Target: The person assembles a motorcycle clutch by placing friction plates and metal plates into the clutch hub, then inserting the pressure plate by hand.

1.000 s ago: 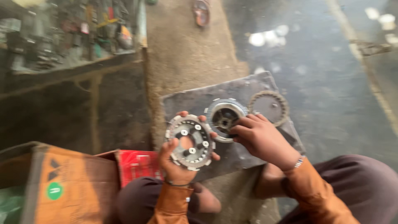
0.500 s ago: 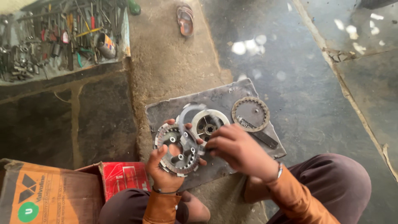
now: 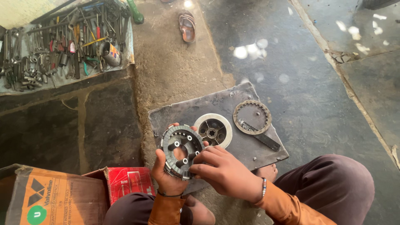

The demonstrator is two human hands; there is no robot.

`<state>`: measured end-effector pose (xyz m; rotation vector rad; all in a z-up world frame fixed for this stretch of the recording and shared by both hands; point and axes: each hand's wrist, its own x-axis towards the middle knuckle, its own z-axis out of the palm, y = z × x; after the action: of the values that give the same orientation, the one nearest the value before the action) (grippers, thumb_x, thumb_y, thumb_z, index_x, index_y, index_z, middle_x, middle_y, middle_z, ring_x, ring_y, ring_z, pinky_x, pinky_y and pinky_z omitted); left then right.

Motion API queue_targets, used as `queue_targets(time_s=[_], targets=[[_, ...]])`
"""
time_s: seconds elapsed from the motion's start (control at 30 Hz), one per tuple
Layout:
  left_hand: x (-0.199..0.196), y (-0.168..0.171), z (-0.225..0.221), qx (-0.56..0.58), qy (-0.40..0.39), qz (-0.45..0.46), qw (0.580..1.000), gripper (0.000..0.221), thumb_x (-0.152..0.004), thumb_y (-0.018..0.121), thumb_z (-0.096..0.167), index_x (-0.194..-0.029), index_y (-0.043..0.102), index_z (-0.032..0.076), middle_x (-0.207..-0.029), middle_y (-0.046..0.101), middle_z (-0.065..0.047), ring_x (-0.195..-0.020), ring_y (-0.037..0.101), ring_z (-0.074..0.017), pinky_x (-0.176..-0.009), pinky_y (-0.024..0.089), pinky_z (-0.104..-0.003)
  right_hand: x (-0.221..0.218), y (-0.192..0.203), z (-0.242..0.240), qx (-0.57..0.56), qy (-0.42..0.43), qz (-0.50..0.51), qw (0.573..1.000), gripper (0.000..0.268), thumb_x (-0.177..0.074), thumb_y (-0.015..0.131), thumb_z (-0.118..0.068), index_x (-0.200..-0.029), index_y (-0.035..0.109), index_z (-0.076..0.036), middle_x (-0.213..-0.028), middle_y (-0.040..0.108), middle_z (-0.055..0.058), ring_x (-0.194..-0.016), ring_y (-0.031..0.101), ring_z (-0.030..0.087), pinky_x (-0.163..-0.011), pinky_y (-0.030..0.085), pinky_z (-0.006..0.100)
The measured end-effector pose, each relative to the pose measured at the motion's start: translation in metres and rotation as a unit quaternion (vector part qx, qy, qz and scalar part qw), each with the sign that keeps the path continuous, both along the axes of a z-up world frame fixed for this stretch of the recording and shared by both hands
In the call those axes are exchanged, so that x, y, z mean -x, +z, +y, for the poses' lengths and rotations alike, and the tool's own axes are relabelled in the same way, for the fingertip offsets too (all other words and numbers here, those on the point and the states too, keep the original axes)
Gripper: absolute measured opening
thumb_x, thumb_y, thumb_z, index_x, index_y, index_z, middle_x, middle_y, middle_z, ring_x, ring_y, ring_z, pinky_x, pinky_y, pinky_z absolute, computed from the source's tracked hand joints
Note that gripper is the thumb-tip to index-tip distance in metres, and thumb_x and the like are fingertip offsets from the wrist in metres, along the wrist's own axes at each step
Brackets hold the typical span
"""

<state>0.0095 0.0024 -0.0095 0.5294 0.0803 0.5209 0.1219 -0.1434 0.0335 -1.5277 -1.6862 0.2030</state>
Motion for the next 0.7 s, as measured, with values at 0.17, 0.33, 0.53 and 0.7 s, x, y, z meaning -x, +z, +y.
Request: queue_targets(time_s=[0.17, 0.33, 0.53, 0.7], targets=[[0.0, 0.002, 0.0, 0.009, 0.001, -0.025, 1.0, 0.093, -0.091, 0.064, 0.067, -0.156, 0.029, 0.01, -0.144, 0.048, -0.028, -0.12, 0.059, -0.0508, -0.103, 0.052, -0.063, 0.007, -0.002, 0.002, -0.037, -0.018, -0.033, 0.999, 0.037, -0.082, 0.073, -0.004, -0.118, 0.068, -0.01, -0.111, 0.061, 0.008, -0.107, 0.061, 0.031, -0.112, 0.046, 0.051], [0.002, 0.004, 0.001, -0.001, 0.011, -0.03, 0.999, 0.096, -0.091, 0.065, 0.068, -0.158, 0.031, 0.01, -0.142, 0.051, -0.028, -0.117, 0.06, -0.0484, -0.101, 0.053, -0.061, 0.008, -0.005, 0.001, -0.014, -0.009, -0.043, 0.999, 0.047, -0.08, 0.072, -0.002, -0.126, 0.068, -0.009, -0.115, 0.062, 0.009, -0.106, 0.06, 0.03, -0.095, 0.05, 0.044], [0.002, 0.009, 0.004, 0.008, 0.021, 0.006, 1.0, 0.082, -0.088, 0.069, 0.049, -0.151, 0.036, 0.008, -0.136, 0.053, -0.028, -0.111, 0.062, -0.047, -0.096, 0.055, -0.058, 0.01, -0.005, 0.001, -0.038, -0.014, -0.053, 0.998, 0.048, -0.081, 0.071, -0.003, -0.129, 0.068, -0.009, -0.116, 0.062, 0.009, -0.107, 0.061, 0.029, -0.098, 0.051, 0.045], [0.001, 0.013, 0.005, 0.031, 0.026, 0.012, 0.999, 0.078, -0.079, 0.067, 0.034, -0.146, 0.038, 0.007, -0.134, 0.053, -0.028, -0.109, 0.063, -0.046, -0.095, 0.056, -0.057, 0.012, -0.005, 0.003, -0.039, -0.013, -0.044, 0.998, 0.044, -0.085, 0.074, -0.006, -0.128, 0.068, -0.008, -0.117, 0.063, 0.01, -0.107, 0.062, 0.03, -0.095, 0.052, 0.044]])
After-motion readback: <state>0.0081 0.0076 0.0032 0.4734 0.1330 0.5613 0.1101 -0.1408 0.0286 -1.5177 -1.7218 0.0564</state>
